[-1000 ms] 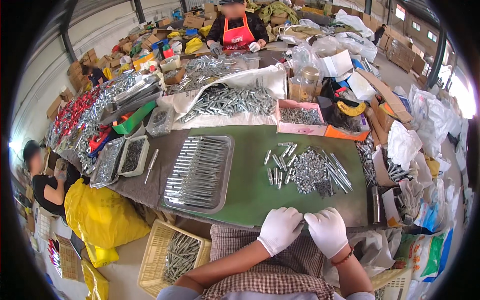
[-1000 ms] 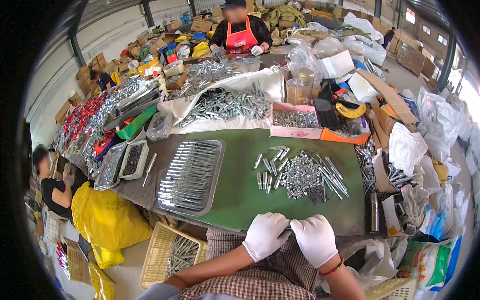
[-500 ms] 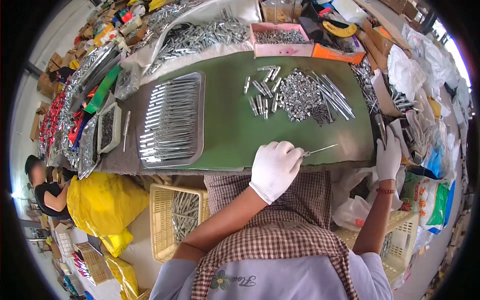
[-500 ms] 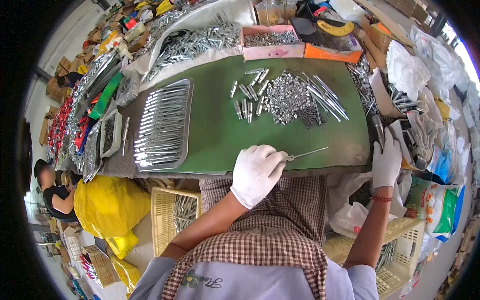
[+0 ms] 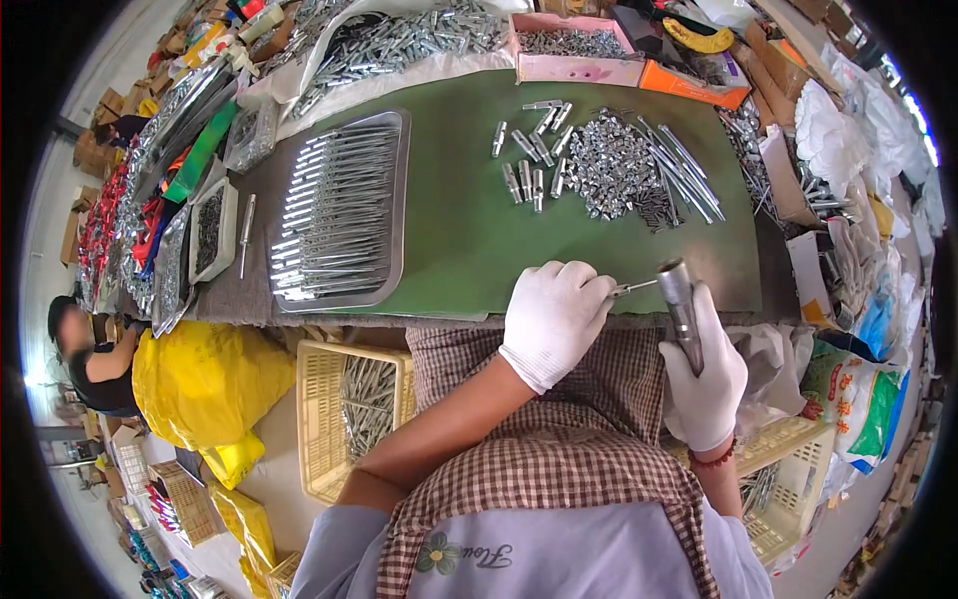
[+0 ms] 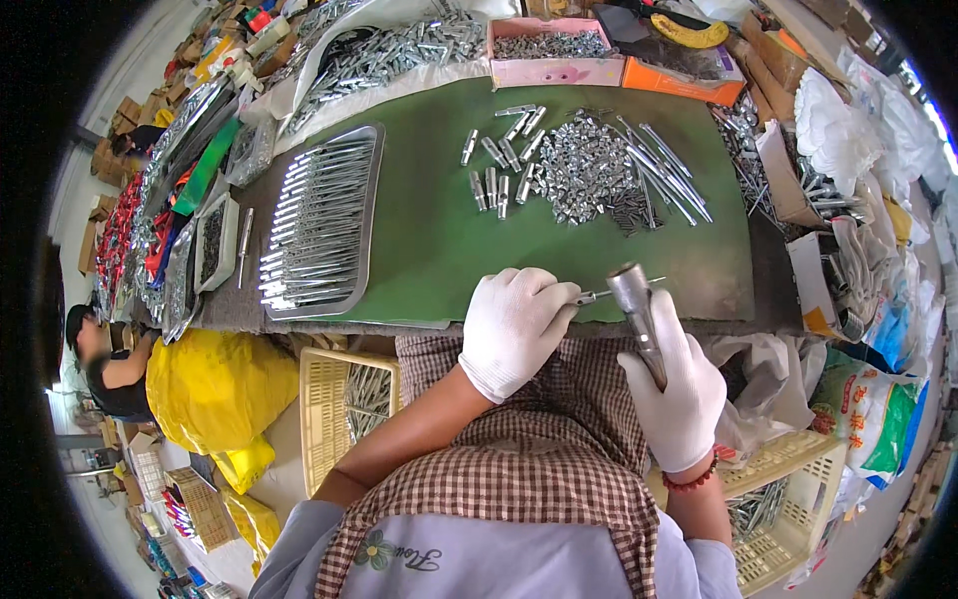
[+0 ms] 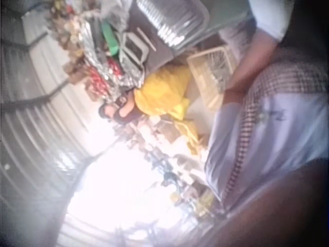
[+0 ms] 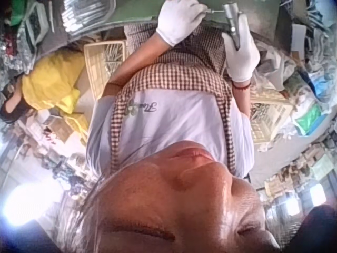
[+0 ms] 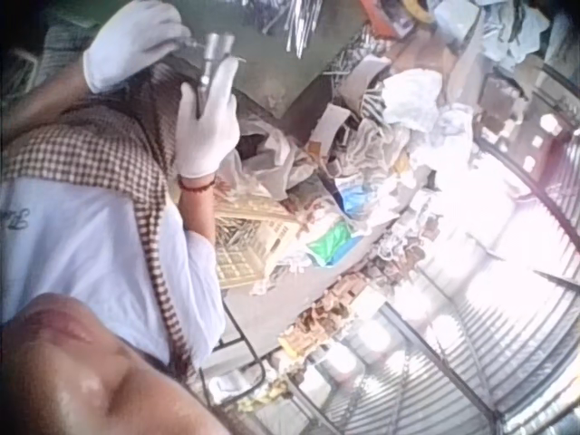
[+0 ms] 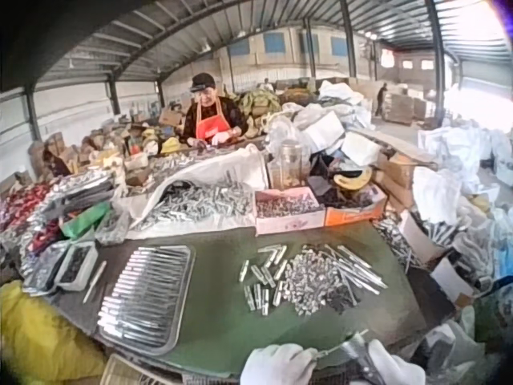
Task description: Assembling small metal hardware components at a workbench.
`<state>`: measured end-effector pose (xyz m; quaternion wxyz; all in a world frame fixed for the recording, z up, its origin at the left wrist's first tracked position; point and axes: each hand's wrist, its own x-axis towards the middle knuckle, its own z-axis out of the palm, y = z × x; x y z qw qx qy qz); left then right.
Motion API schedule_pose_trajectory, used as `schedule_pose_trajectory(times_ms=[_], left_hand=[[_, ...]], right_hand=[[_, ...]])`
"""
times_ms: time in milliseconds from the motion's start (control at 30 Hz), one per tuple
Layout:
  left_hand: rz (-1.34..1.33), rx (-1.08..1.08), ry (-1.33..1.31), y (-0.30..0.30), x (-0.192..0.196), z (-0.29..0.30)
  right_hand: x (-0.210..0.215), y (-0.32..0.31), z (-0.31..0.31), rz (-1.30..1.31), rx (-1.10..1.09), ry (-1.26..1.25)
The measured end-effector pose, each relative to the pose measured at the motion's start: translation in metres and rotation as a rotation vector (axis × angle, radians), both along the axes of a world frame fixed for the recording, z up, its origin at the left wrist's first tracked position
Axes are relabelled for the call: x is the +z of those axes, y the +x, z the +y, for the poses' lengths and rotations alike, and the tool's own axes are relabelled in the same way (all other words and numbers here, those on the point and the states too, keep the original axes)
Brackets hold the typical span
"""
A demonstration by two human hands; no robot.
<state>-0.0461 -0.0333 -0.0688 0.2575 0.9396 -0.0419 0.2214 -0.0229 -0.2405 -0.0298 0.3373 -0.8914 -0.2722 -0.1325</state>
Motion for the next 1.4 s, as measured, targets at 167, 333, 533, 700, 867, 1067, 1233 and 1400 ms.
schedule_pose_trajectory(times_ms=[167,333,533,700,867,1067,1233,1400], left_hand=[[0.003,-0.005,-0.041,0.002,0.0,0.001],[-0.013,0.0,-0.026,0.002,0.001,0.0],[-0.011,0.002,-0.014,-0.001,-0.001,0.0],[-0.009,-0.004,-0.026,0.002,0.001,-0.003],[-0.003,-0.004,-0.015,0.008,0.007,-0.007],[0.031,-0.04,0.076,0.014,0.009,-0.011],[0.047,-0.025,-0.136,-0.013,0.028,0.023],[-0.048,0.277,0.061,-0.041,0.073,0.129]], right_hand=[[0.002,-0.001,0.0,0.141,0.043,-0.218],[0.001,-0.006,0.008,0.279,0.009,-0.399],[-0.003,0.027,-0.023,0.179,-0.277,-0.092],[-0.02,0.09,-0.092,-0.048,-0.556,-0.4],[-0.013,0.098,-0.077,-0.355,-0.383,-0.367],[-0.005,0.124,-0.027,-0.234,-0.186,-0.27],[-0.018,0.17,-0.008,-0.123,-0.176,-0.351],[-0.036,0.206,-0.037,-0.02,-0.136,-0.431]])
